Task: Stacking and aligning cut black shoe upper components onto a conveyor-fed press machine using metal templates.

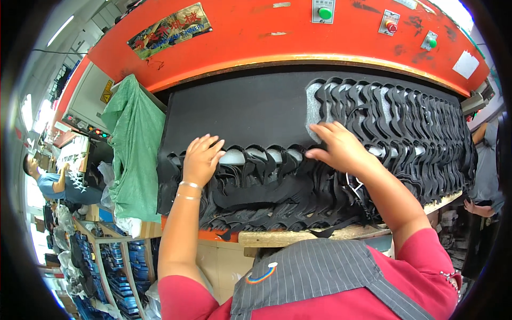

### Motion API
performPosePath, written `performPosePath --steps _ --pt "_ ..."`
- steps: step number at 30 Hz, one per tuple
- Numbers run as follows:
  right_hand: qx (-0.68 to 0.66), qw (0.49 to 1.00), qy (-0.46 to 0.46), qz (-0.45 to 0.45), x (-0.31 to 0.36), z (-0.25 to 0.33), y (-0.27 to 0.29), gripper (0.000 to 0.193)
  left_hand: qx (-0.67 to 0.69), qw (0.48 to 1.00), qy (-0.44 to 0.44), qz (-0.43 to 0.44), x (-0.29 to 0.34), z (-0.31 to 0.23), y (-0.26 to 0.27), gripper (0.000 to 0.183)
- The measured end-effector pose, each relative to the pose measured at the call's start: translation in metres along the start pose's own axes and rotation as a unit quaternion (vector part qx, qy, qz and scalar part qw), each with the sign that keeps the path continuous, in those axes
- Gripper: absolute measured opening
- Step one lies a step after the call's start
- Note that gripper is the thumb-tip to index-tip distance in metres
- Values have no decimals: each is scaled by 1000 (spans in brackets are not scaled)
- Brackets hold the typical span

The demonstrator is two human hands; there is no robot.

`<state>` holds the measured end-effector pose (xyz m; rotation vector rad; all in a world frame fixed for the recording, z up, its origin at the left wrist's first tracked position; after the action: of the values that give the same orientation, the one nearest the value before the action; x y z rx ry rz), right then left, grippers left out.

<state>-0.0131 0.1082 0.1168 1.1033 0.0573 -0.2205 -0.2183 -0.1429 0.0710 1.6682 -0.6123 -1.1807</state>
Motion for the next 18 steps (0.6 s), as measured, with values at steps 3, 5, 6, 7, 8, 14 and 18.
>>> performPosePath --steps 3,5,6,7,8,14,18 --pt "38 999 -9 -14 -38 -7 -54 66 -11 999 -48 13 -4 21 -24 29" --pt "42 994 -94 45 -47 -18 -80 61 -11 998 -64 23 0 39 -41 30" --pt "89 995 16 -31 -44 -10 -91 49 4 1000 -13 -1 4 58 -44 29" --pt "101 993 -6 -52 -49 -4 -100 46 19 999 36 -24 5 69 -41 28" --pt "110 991 -18 -69 -51 -2 -102 46 7 999 26 -32 2 72 -43 30" --pt "-96 975 -173 -103 -51 -27 -78 60 24 1000 -11 6 0 79 -39 31" --pt "-64 936 -343 -51 -75 -25 -73 68 -5 995 -95 -28 -5 74 -35 31"
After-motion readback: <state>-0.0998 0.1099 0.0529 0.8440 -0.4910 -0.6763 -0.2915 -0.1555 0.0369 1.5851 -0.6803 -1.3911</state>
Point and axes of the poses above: each hand's wrist, its own x-axis away from the middle knuckle, its own y-axis out of the back of the hand, z = x × y, the point moved 6 cm from there along -x, towards the middle knuckle, and after that the axes turned 6 degrees about -x, right-handed, at the moved point
